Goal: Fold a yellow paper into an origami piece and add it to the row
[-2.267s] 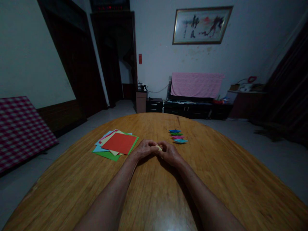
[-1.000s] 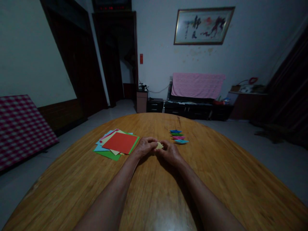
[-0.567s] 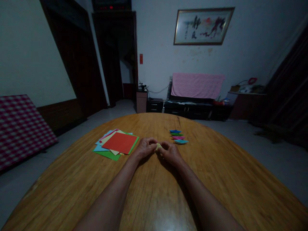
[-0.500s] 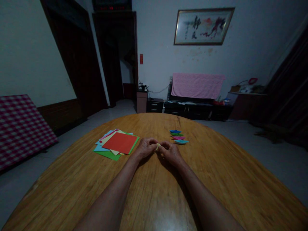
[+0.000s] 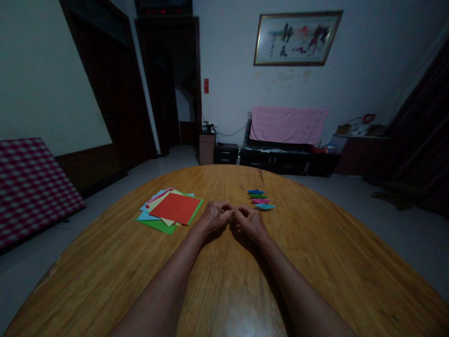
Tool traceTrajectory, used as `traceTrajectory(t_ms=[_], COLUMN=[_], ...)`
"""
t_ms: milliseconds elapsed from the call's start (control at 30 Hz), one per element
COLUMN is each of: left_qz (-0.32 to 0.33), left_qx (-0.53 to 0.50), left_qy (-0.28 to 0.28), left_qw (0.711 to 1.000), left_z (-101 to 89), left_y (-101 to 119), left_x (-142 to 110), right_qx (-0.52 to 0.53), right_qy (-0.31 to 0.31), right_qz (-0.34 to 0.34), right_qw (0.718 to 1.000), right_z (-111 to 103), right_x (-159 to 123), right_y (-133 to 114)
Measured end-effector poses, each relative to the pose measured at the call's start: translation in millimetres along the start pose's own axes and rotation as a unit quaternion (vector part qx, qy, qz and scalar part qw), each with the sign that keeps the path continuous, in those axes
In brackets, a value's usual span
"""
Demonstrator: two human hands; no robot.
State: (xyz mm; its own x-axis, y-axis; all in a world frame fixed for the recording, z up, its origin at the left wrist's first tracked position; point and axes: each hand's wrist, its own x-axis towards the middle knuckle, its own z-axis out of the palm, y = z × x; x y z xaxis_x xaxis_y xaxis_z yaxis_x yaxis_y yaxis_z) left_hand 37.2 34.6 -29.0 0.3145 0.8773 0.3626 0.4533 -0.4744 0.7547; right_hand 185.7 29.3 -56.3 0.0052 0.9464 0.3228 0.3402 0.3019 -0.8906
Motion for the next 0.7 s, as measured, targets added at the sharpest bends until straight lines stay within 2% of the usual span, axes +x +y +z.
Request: traceTrajectory(t_ms=[300, 500, 700], left_qz=[-0.032, -0.082, -0.094], left_qx=[-0.025, -0.04, -0.075], left_qy=[0.04, 0.082, 0.099], left_qw=[0.998, 0.992, 0.988], left_z=[4.0, 7.8, 7.3], left_y=[-5.2, -7.3, -9.0], left_x=[1.8, 5.4, 7.1], right_qx=[0.006, 0.005, 0.033], right_qy=[0.016, 0.033, 0.06], right_qz=[-0.006, -0.009, 0.005], right_qw=[1.0, 0.999, 0.998], right_z=[3.1, 3.9, 4.2], right_x=[-1.0, -0.1, 2.6], right_y=[-5.7, -6.6, -3.9])
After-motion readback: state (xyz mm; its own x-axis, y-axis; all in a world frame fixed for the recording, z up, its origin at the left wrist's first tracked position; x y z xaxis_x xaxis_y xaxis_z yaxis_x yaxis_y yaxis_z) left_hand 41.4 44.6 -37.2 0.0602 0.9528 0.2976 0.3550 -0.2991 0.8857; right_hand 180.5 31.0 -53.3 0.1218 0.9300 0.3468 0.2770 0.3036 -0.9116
